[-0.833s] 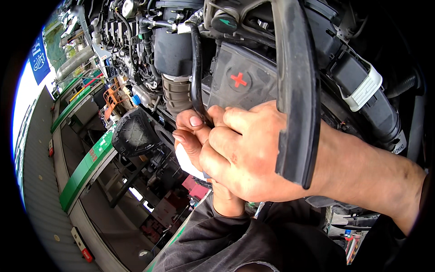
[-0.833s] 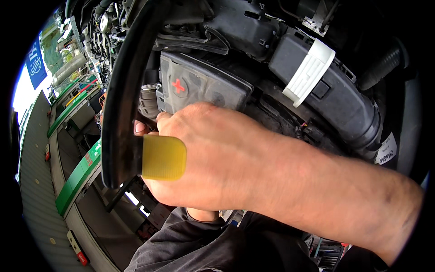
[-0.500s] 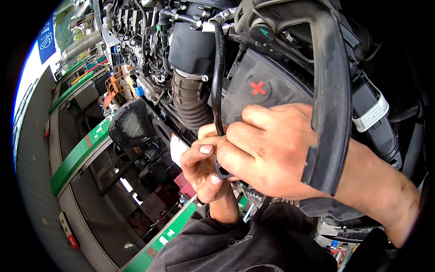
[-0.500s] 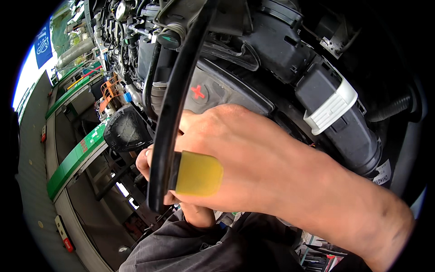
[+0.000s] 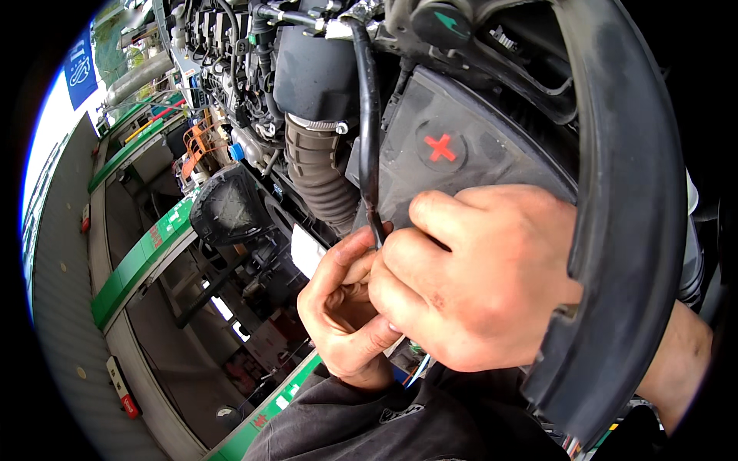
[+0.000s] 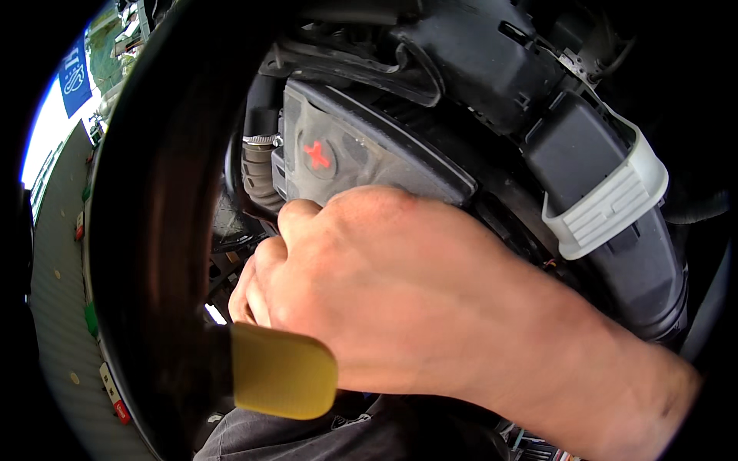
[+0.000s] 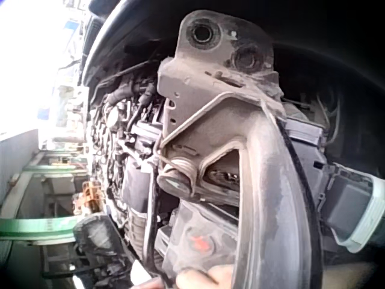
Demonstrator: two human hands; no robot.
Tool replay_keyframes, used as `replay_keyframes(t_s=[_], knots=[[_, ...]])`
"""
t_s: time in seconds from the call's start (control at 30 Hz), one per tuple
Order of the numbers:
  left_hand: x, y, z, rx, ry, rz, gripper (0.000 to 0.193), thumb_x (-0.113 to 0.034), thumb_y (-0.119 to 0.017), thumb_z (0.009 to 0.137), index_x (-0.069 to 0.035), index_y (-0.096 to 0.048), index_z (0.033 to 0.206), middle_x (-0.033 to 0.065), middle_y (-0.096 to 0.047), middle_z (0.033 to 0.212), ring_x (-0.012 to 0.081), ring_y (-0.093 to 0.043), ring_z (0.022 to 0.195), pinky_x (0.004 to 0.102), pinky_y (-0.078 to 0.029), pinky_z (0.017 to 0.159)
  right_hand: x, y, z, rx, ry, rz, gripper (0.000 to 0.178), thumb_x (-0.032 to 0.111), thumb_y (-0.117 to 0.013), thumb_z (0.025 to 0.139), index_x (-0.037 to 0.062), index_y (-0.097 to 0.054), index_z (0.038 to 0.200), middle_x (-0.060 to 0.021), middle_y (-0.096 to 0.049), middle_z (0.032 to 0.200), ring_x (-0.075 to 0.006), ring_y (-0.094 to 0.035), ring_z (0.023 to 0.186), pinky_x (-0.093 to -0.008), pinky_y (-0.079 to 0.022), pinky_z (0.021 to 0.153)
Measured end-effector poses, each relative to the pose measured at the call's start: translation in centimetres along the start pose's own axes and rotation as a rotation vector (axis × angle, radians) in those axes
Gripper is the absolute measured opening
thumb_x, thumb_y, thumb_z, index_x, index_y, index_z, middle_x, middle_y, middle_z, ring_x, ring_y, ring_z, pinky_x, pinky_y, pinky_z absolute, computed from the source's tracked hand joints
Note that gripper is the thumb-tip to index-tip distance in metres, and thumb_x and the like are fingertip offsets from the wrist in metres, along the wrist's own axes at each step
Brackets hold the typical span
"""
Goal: The person manipulates an electrical connector on a car engine and uses a pair of shears to cut a cable tie near a battery.
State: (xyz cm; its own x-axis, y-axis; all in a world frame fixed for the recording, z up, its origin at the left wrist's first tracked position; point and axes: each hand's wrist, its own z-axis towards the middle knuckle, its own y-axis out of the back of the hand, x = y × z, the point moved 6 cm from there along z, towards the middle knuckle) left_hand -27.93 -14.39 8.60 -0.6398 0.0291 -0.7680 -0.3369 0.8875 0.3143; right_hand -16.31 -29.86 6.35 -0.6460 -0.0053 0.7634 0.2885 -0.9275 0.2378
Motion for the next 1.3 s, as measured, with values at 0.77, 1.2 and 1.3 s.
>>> replay_keyframes(t_s=[0.77,1.2,1.3], knots=[[4.2,0.9,1.9,0.262,-0.349,-0.203,0.089,-0.023,-0.085,0.06,0.018,-0.054,0.133,0.0287,-0.065,0.125,0.0332,-0.066,0.115,0.0391,-0.047,0.105,0.1,-1.2,0.9,0.409,-0.14,0.142,0.014,0.013,-0.069,0.076,0.0048,-0.068,0.087,-0.0033,-0.061,0.086,-0.0166,-0.061,0.069,-0.029,-0.054,0.053],[3.7,0.5,2.2,0.305,-0.307,-0.151,0.093,-0.031,-0.082,0.056,0.017,-0.055,0.131,0.0277,-0.068,0.122,0.0332,-0.068,0.111,0.0382,-0.05,0.102,-0.8,-0.4,0.2,0.162,-0.276,0.373,0.018,0.015,-0.066,0.077,0.0019,-0.068,0.088,-0.0036,-0.06,0.08,-0.0164,-0.059,0.065,-0.0278,-0.052,0.049],[4.9,1.7,1.9,0.295,-0.289,-0.18,0.094,-0.029,-0.082,0.056,0.017,-0.054,0.133,0.028,-0.066,0.125,0.0332,-0.067,0.115,0.0383,-0.049,0.104,-0.1,-1.4,0.2,0.208,-0.207,0.252,0.019,0.015,-0.066,0.077,0.0024,-0.069,0.091,-0.0026,-0.06,0.079,-0.0162,-0.059,0.065,-0.0281,-0.052,0.049]])
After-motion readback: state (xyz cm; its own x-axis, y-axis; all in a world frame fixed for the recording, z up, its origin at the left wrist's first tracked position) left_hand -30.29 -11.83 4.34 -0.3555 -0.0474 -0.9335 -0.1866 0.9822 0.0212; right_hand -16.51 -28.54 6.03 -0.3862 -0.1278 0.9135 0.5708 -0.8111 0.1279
